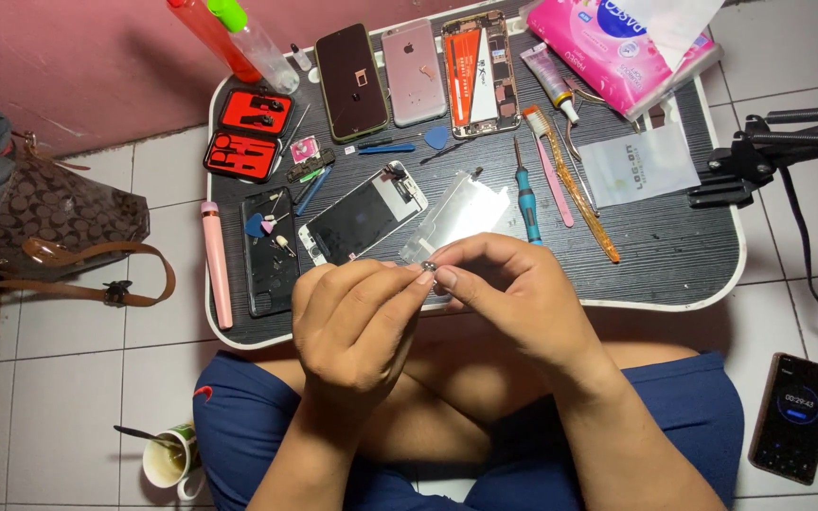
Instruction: Disassembling a smartphone and cleaning its internal components using a screwdriver and a brush.
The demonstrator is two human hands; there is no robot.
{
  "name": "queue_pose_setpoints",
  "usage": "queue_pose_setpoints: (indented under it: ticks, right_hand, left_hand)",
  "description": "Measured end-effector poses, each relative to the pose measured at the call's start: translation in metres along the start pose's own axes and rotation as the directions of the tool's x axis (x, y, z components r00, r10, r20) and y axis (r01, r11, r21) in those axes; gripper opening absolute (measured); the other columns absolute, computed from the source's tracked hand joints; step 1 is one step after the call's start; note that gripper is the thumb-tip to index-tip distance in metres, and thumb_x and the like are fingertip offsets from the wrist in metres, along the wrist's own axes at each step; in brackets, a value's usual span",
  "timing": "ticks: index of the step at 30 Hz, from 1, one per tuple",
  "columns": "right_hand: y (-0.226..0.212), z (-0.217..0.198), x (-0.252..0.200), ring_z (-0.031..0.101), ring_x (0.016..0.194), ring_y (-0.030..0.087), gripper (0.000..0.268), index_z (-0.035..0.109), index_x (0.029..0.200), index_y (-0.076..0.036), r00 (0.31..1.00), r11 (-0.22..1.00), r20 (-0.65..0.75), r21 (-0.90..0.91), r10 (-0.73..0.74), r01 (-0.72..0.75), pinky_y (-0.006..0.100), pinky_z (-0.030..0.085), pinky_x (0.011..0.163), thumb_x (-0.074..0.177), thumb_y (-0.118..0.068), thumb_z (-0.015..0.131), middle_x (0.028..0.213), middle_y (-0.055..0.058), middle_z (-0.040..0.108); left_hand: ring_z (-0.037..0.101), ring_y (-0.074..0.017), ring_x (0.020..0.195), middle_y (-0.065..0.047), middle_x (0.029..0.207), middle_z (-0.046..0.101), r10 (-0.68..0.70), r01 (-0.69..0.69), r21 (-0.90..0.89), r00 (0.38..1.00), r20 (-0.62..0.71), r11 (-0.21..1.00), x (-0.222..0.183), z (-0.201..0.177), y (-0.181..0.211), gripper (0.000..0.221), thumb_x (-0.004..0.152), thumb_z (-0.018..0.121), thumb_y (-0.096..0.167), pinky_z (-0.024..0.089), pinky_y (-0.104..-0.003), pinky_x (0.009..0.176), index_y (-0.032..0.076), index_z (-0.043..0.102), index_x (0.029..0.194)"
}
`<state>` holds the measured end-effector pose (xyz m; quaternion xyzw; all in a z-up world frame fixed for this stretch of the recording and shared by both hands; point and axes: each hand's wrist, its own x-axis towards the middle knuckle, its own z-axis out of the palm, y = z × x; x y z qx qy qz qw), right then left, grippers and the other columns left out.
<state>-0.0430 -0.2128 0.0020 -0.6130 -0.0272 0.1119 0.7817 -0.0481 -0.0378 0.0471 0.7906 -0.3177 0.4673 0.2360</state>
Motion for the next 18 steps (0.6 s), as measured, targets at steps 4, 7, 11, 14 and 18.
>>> queue_pose_setpoints:
  ticks: [4, 7, 11, 14, 18]
  right_hand:
    - [-0.007, -0.001, 0.003, 0.073, 0.084, 0.017, 0.013, 0.076, 0.099, 0.003, 0.998, 0.997, -0.019, -0.039, -0.062, 0.062, 0.036, 0.066, 0.065, 0.09, -0.008, 0.075, 0.096, 0.017, 0.078]
    - [-0.022, -0.005, 0.007, 0.062, 0.07, 0.009, 0.014, 0.078, 0.101, 0.0, 0.995, 0.988, -0.097, -0.151, -0.031, 0.016, 0.021, 0.052, 0.066, 0.089, -0.007, 0.074, 0.086, 0.005, 0.074]
    - [-0.034, -0.011, 0.032, 0.059, 0.063, 0.008, 0.016, 0.08, 0.099, -0.001, 0.959, 0.924, -0.264, -0.382, -0.1, -0.009, 0.02, 0.049, 0.058, 0.09, -0.012, 0.075, 0.074, 0.003, 0.071]
    - [-0.047, -0.009, 0.072, 0.06, 0.058, 0.01, 0.016, 0.079, 0.098, 0.0, 0.964, 0.875, -0.249, -0.483, -0.095, -0.038, 0.022, 0.049, 0.053, 0.091, -0.013, 0.075, 0.07, 0.005, 0.07]
    - [-0.046, -0.01, 0.14, 0.055, 0.059, 0.008, 0.016, 0.079, 0.093, -0.007, 0.979, 0.616, -0.118, -0.787, -0.166, 0.01, 0.024, 0.044, 0.057, 0.094, -0.022, 0.073, 0.071, 0.0, 0.07]
  left_hand:
    - [0.07, -0.0241, 0.072, -0.004, 0.082, 0.075, -0.057, 0.057, -0.014, 0.998, 0.003, 0.998, 0.002, -0.007, 0.006, 0.01, 0.094, 0.071, 0.01, 0.053, -0.035, 0.069, 0.009, 0.079, 0.089]
    - [0.068, -0.0216, 0.09, -0.003, 0.096, 0.074, -0.278, 0.277, 0.037, 0.931, 0.238, 0.96, -0.001, -0.014, 0.01, 0.021, 0.079, 0.082, 0.0, 0.049, -0.037, 0.088, 0.006, 0.075, 0.099]
    - [0.068, -0.0195, 0.085, -0.001, 0.092, 0.073, -0.279, 0.282, 0.015, 0.939, 0.2, 0.959, -0.016, -0.007, -0.005, 0.017, 0.079, 0.083, 0.002, 0.047, -0.035, 0.083, 0.008, 0.075, 0.092]
    - [0.067, -0.0191, 0.084, 0.0, 0.091, 0.073, -0.293, 0.305, -0.041, 0.939, 0.181, 0.952, -0.027, -0.004, -0.019, 0.017, 0.077, 0.082, 0.003, 0.046, -0.035, 0.081, 0.008, 0.075, 0.092]
    - [0.064, -0.0181, 0.082, 0.001, 0.089, 0.071, -0.326, 0.369, -0.191, 0.919, 0.223, 0.91, -0.041, -0.003, -0.03, 0.013, 0.077, 0.078, 0.004, 0.044, -0.035, 0.079, 0.008, 0.074, 0.089]
